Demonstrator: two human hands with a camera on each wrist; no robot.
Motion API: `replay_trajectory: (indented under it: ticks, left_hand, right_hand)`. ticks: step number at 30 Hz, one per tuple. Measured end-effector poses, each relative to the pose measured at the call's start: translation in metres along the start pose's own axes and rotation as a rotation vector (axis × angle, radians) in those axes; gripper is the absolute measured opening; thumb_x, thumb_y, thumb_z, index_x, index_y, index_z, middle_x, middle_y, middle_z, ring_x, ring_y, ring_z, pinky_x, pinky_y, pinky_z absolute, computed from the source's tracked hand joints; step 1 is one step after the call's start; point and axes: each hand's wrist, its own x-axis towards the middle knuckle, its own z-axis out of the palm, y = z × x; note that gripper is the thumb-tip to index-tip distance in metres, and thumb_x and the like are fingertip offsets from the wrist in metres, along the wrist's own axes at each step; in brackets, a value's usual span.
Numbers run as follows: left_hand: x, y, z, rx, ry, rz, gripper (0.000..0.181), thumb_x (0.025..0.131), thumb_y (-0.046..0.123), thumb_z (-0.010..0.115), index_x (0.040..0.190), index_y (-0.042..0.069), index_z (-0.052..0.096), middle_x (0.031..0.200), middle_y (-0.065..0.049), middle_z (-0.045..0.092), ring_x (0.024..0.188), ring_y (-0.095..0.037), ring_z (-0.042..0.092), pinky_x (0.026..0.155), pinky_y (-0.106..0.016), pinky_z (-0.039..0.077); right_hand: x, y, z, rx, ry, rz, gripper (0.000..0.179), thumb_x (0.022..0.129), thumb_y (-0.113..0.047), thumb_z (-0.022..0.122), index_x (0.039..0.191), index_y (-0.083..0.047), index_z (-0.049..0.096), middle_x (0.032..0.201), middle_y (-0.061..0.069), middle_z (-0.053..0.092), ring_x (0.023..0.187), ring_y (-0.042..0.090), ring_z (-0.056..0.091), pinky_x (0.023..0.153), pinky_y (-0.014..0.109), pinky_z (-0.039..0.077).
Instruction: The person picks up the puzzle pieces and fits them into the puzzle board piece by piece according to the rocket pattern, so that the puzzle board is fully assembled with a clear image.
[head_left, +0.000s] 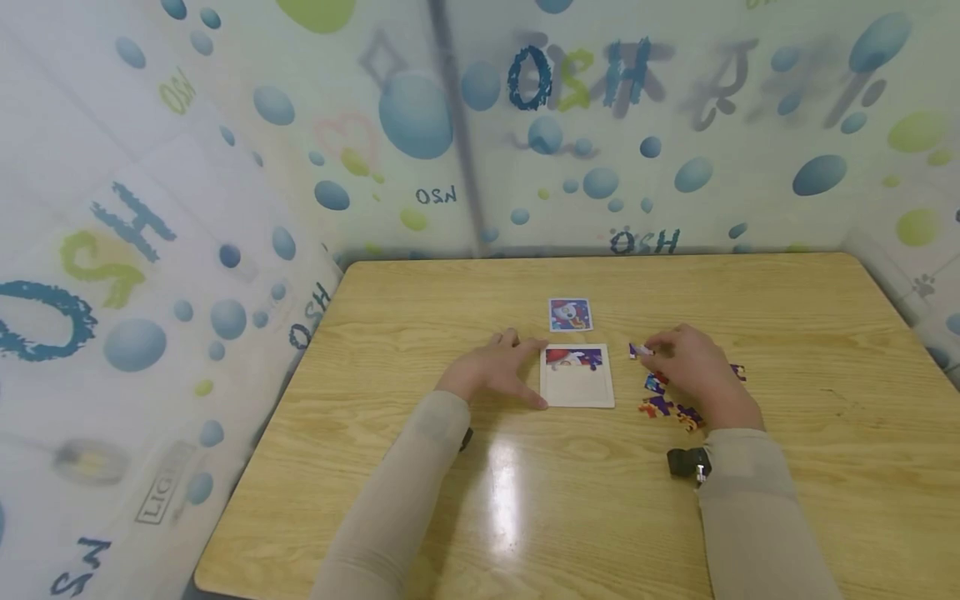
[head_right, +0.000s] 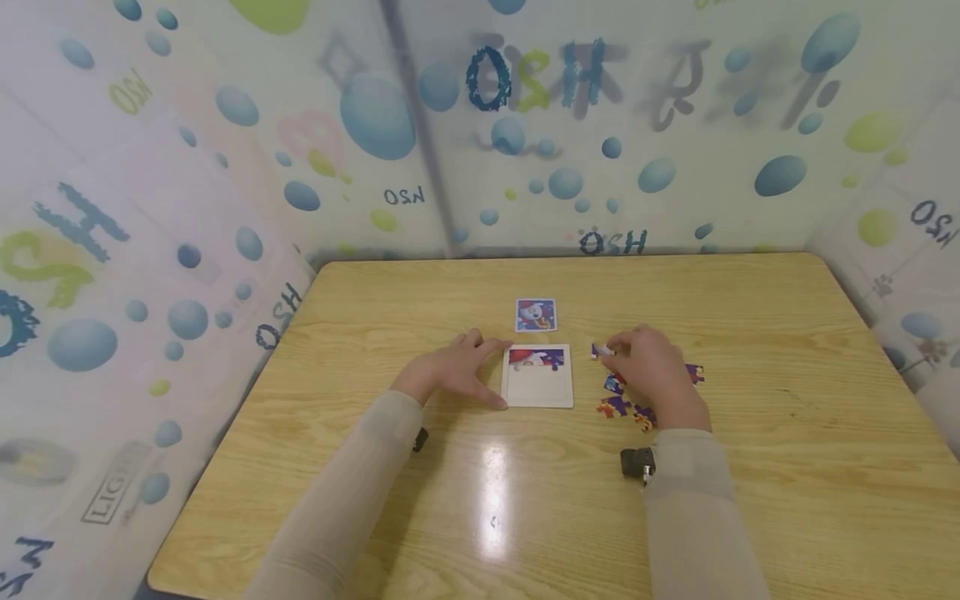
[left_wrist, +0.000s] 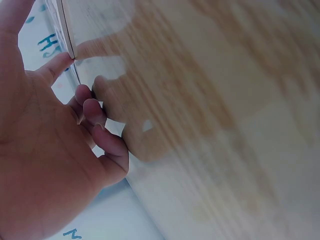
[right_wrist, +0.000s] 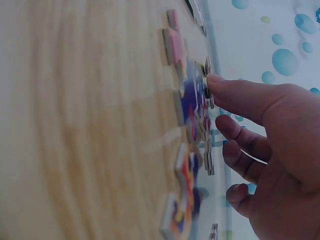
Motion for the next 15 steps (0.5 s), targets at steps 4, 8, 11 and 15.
replay_trajectory:
  ticks: [4,8,11,15]
  left_hand:
    - [-0.0005,0.0,0.0004,-0.001,0.002,0.002,0.113,0.076,0.075,0.083,0.167,0.052,0.02,0.162,-0.009,0.033,0.15,-0.033,0.037,0.115,-0.063,0.047]
    - [-0.0007,0.0003,0.0002,-0.015,0.002,0.008,0.113,0.076,0.074,0.084,0.167,0.051,0.02,0.163,-0.01,0.033,0.151,-0.034,0.036,0.115,-0.065,0.046]
    - [-0.0005,0.0006,0.0002,-0.013,0.002,0.007,0.113,0.076,0.074,0.084,0.167,0.052,0.02,0.164,-0.01,0.032,0.152,-0.035,0.035,0.115,-0.065,0.046]
    - [-0.0006,0.0007,0.0002,-0.011,0.001,-0.004,0.113,0.076,0.074,0.083,0.166,0.053,0.019,0.166,-0.01,0.03,0.155,-0.035,0.032,0.116,-0.066,0.045]
  right_hand:
    - [-0.0014,-0.0027,-0.0011,0.036,-0.012,0.024,0.051,0.105,-0.031,0.067,0.144,0.002,0.061,0.143,0.031,0.057,0.129,0.049,0.056,0.111,0.069,0.045]
    - [-0.0023,-0.0025,-0.0016,0.023,-0.025,0.003,0.053,0.105,-0.029,0.067,0.147,0.001,0.059,0.142,0.032,0.057,0.129,0.051,0.056,0.11,0.071,0.045]
    - [-0.0019,-0.0017,-0.0013,0.0,-0.026,-0.022,0.048,0.105,-0.028,0.067,0.143,0.001,0.062,0.138,0.032,0.057,0.123,0.049,0.058,0.105,0.07,0.048]
    - [-0.0009,-0.0026,-0.0012,-0.009,-0.025,-0.04,0.046,0.104,-0.027,0.068,0.14,0.002,0.064,0.135,0.031,0.059,0.121,0.049,0.059,0.103,0.069,0.048]
